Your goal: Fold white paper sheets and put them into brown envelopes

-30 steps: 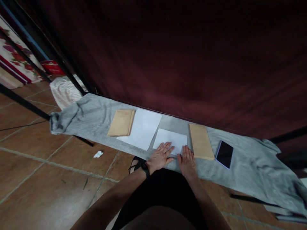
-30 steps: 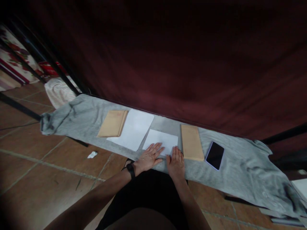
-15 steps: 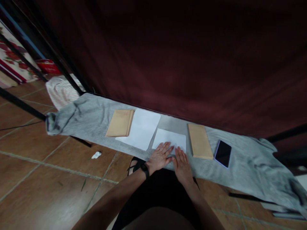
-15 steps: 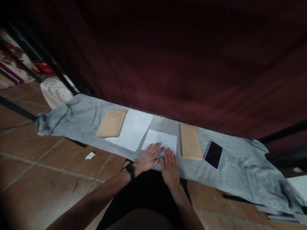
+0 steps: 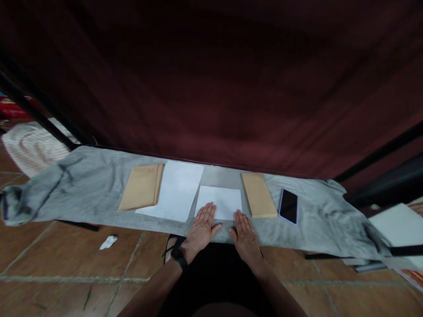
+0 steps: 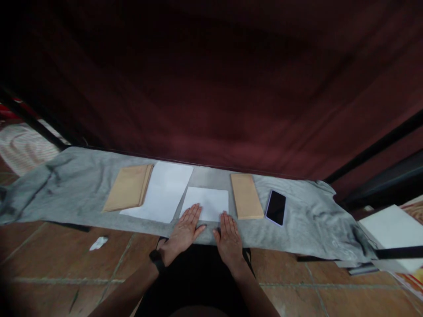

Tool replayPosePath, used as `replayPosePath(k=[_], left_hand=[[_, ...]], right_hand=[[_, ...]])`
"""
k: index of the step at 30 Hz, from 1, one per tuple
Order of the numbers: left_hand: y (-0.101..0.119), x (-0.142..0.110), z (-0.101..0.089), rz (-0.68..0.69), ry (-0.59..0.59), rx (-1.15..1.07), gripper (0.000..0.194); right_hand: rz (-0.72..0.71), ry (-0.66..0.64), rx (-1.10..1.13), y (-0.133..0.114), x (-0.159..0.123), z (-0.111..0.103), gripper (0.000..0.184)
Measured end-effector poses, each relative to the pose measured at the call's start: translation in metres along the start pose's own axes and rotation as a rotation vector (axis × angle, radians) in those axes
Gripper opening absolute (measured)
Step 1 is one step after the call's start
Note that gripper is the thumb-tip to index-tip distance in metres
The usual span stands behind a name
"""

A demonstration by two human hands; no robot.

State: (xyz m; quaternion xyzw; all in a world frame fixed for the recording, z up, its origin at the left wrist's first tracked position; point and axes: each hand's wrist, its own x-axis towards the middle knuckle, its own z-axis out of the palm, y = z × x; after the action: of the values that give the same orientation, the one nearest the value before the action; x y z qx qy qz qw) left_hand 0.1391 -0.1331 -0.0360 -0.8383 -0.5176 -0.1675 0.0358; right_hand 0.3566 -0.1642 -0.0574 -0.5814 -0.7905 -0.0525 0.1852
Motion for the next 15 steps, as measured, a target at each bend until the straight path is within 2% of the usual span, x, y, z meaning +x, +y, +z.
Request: replayPosePath(k=[9, 12, 15], left_hand=[[-0.013, -0.020, -0.004, -0.066, 0.080, 0.028, 0.075], [-0.013, -0.020, -0.004, -0.057, 0.078, 0.036, 0.073], [-0.014, -0.019, -0.004, -0.036, 0.069, 0.066, 0.068]], right_hand=[[0.107, 0.003, 0.014, 0.007, -0.007, -0.005, 0.062], [0.117, -0.018, 0.060, -0.002, 0.009, -0.008, 0.060], [0.029, -0.085, 0.153, -0.022, 0.035, -0.007, 0.058]])
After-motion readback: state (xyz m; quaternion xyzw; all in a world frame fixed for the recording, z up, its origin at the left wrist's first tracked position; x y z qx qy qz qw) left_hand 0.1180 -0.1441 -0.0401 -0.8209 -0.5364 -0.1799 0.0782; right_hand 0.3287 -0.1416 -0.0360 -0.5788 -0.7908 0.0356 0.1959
